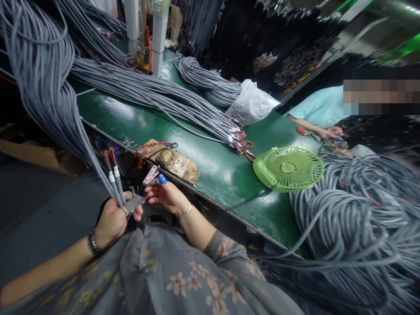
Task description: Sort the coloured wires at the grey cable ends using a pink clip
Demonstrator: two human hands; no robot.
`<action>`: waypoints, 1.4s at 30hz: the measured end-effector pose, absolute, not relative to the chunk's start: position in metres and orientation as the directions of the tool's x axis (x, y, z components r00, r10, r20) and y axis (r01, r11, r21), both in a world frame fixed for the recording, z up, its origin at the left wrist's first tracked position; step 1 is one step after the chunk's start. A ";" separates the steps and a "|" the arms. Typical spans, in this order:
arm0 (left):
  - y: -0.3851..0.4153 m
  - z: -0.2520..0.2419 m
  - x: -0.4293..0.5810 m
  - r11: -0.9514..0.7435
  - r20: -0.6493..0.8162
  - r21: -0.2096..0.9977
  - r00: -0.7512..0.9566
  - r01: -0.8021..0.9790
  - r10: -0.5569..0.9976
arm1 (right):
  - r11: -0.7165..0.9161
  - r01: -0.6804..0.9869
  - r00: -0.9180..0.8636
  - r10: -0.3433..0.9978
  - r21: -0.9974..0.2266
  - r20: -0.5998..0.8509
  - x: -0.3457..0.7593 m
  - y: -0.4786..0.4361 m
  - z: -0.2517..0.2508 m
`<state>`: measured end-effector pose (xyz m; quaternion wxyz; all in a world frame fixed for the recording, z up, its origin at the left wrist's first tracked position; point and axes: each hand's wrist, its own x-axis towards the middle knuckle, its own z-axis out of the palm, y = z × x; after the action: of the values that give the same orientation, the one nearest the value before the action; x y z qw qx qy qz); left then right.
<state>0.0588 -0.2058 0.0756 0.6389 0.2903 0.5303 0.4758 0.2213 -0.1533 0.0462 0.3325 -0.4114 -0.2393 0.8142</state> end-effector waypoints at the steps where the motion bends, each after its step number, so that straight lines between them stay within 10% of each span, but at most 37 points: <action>1: -0.206 0.076 0.059 0.376 -0.399 0.877 -0.017 -0.300 0.917 | -0.662 -0.344 -0.439 0.740 -0.666 -0.510 0.222 -0.154 0.046; 21: -0.202 0.055 0.049 0.335 -0.321 0.941 0.207 -0.037 0.924 | -0.468 -0.199 -0.411 0.838 -0.861 -0.360 0.209 -0.163 0.051; 33: -0.203 0.081 0.058 0.372 -0.387 0.858 0.032 -0.355 0.922 | -0.564 -0.418 -0.286 0.825 -0.712 -0.487 0.215 -0.148 0.044; 42: -0.190 0.091 0.069 0.394 -0.423 0.827 0.017 -0.401 0.906 | -0.169 -0.236 -0.023 0.985 -0.957 -0.169 0.206 -0.142 0.034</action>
<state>0.0688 -0.1900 0.0905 0.6670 0.2517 0.5019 0.4897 0.2058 -0.1420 0.0336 0.5110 -0.4767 -0.3928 0.5978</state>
